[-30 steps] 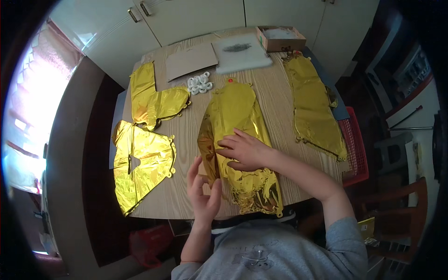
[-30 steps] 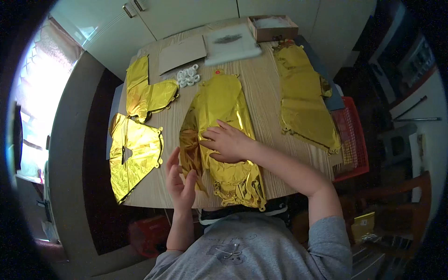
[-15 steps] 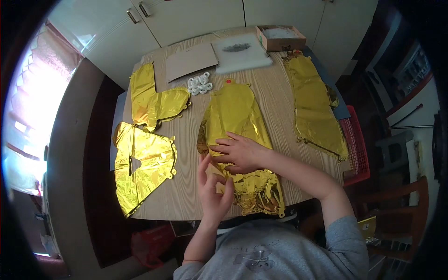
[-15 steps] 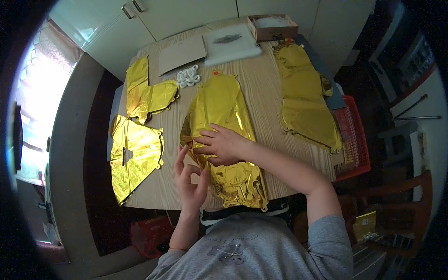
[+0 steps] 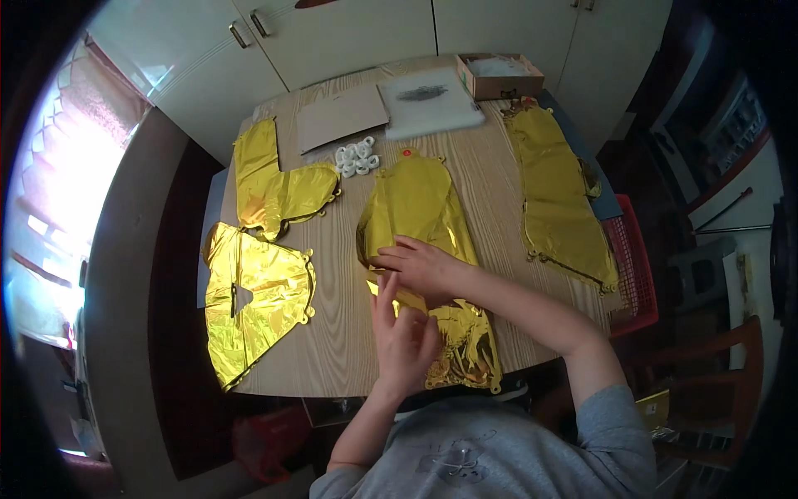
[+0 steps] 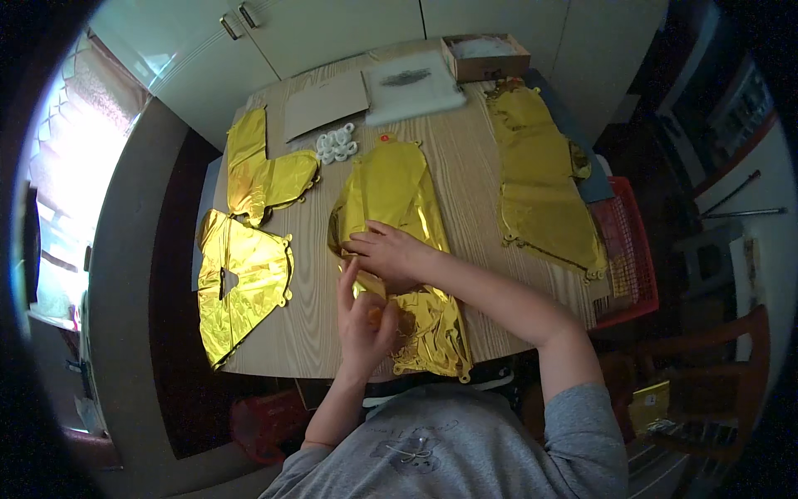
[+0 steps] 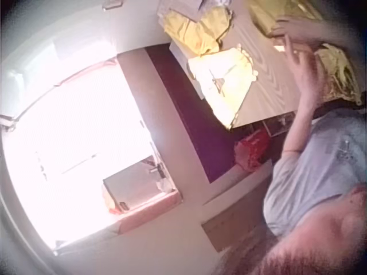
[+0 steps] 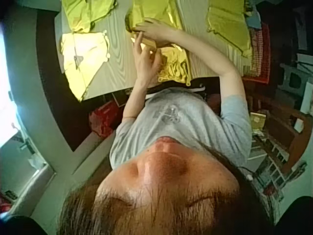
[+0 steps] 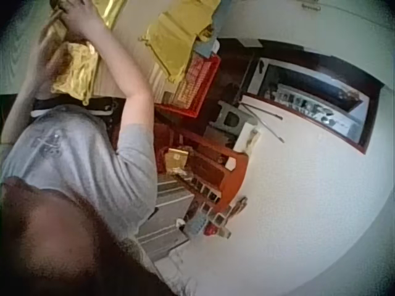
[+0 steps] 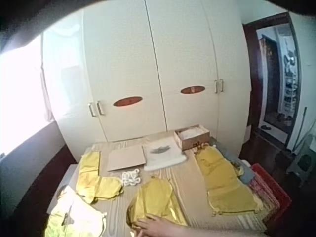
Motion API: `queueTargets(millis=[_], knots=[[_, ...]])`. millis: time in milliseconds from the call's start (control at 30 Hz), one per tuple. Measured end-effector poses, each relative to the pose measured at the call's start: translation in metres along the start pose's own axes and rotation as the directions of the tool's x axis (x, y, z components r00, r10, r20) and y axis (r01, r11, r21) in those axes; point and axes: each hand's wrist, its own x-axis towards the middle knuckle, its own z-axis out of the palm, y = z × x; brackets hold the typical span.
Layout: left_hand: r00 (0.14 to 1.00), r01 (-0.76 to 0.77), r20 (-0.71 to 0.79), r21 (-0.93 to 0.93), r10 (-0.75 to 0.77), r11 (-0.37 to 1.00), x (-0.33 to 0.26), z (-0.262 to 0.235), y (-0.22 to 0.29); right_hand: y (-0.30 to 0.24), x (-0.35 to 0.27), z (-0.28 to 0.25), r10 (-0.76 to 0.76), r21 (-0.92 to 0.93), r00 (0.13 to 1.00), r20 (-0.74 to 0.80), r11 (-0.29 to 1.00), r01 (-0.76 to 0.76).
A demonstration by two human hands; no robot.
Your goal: Folding gold-colored foil sheets into specific shapes on a workbench.
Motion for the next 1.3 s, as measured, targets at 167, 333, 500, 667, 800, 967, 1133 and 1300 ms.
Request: queueTargets(millis=[167, 333, 500, 667, 800, 967, 1133, 1300], knots=[[0.986, 0.059, -0.149, -0.132, -0.078, 0.990, -0.022, -0.019, -0.022, -0.004, 0.003, 0.003, 0.031, 0.185, 0.999, 0.022, 0.982, -0.035], [0.955, 0.155, -0.152, -0.478, -0.255, 0.865, -0.045, -0.032, -0.027, -0.006, 0.004, 0.003, 0.004, 0.162, 1.000, 0.016, 0.987, -0.007], [0.791, 0.476, 0.004, -0.633, -0.612, 0.611, -0.049, -0.043, -0.031, -0.006, 0.005, 0.006, -0.020, 0.122, 0.999, 0.028, 0.992, 0.016], [0.711, 0.612, -0.065, -0.433, -0.700, 0.662, -0.051, -0.067, -0.064, -0.007, 0.006, 0.001, -0.015, 0.110, 0.997, 0.074, 0.994, 0.007], [0.720, 0.557, -0.023, -0.577, -0.694, 0.597, -0.056, -0.076, -0.082, -0.007, 0.005, 0.006, -0.015, 0.122, 0.999, 0.042, 0.992, 0.010], [0.705, 0.704, -0.066, -0.047, -0.706, 0.708, -0.055, -0.088, -0.082, -0.008, 0.006, 0.003, -0.020, 0.112, 0.999, 0.047, 0.994, 0.014], [0.844, 0.537, -0.168, 0.266, -0.510, 0.801, -0.042, -0.079, -0.044, -0.009, 0.004, 0.003, -0.010, 0.100, 0.999, 0.043, 0.995, 0.005], [0.880, 0.444, -0.224, 0.075, -0.418, 0.893, -0.028, -0.073, -0.030, -0.006, 0.005, 0.005, -0.035, 0.106, 0.999, 0.035, 0.994, 0.031]])
